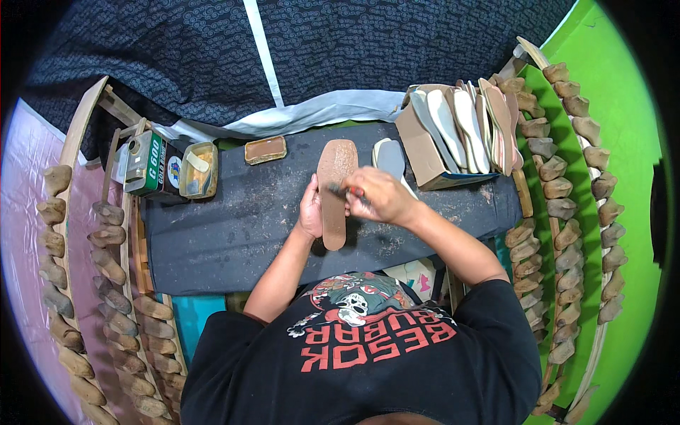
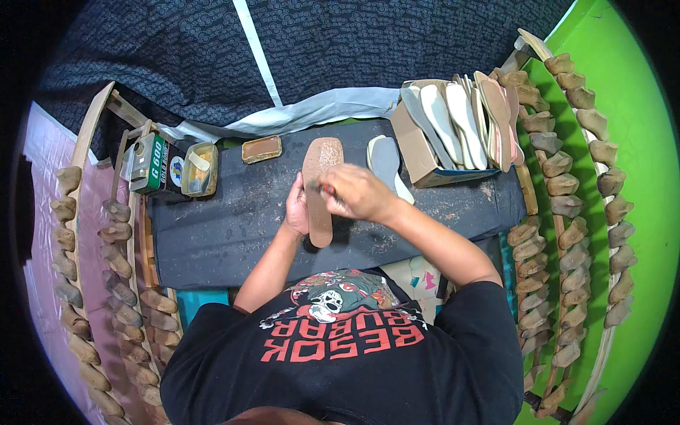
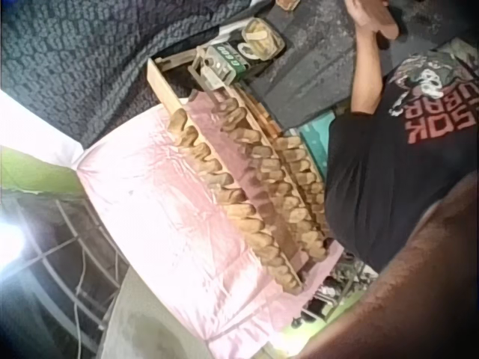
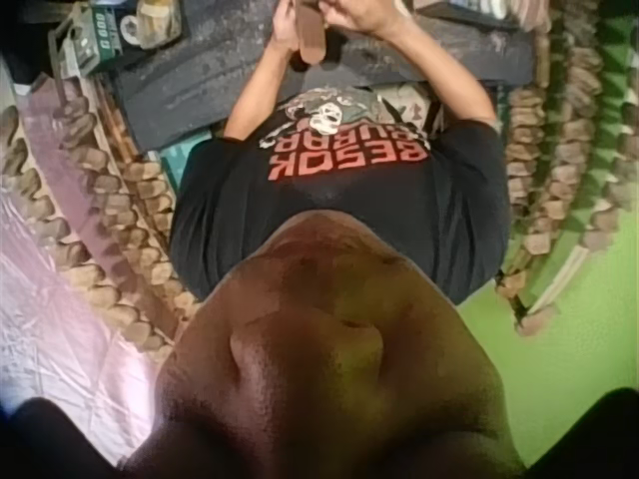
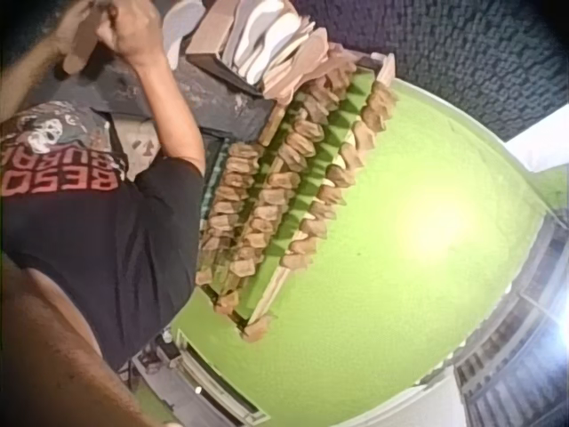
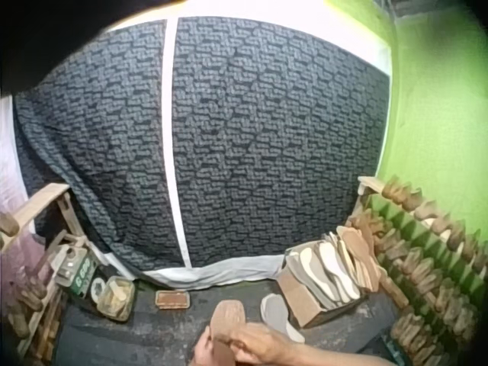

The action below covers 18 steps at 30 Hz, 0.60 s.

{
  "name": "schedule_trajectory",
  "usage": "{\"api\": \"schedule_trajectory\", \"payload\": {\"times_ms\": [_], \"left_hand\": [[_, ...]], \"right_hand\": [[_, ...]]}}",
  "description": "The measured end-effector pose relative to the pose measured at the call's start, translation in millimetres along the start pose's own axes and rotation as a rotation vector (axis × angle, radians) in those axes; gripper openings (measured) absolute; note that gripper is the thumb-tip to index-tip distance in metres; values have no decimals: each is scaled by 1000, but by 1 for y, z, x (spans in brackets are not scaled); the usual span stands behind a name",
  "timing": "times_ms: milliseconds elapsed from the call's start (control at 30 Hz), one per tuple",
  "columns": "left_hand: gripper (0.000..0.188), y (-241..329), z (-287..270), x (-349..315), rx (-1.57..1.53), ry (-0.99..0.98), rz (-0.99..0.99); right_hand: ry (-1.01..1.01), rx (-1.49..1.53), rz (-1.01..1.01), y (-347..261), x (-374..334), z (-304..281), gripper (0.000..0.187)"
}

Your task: Applying adhesive or glue to shoe insoles using a brush in a manufacturing workshop.

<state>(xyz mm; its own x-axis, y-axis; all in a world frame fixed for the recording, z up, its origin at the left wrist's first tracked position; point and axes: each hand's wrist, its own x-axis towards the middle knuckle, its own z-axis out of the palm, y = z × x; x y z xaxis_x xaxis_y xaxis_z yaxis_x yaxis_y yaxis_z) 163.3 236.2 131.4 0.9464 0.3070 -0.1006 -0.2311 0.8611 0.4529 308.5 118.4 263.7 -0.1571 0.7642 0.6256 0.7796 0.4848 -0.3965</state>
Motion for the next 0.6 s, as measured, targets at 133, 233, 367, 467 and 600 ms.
{"api": "schedule_trajectory", "payload": {"times_ms": [133,233,367,467,600], "left_hand": [[70,4,1,1,-19,117,25],[71,4,-3,10,46,-41,-50],[70,0,-7,12,37,-87,-69],[68,1,-9,10,-11,-63,-63],[66,8,26,7,-100,341,13]], "right_hand": [[27,4,22,1,3,-3,24],[195,-88,154,27,15,-15,20],[228,-197,137,32,29,-27,20],[162,-218,-43,15,21,-12,22],[14,24,4,-5,11,9,23]]}}
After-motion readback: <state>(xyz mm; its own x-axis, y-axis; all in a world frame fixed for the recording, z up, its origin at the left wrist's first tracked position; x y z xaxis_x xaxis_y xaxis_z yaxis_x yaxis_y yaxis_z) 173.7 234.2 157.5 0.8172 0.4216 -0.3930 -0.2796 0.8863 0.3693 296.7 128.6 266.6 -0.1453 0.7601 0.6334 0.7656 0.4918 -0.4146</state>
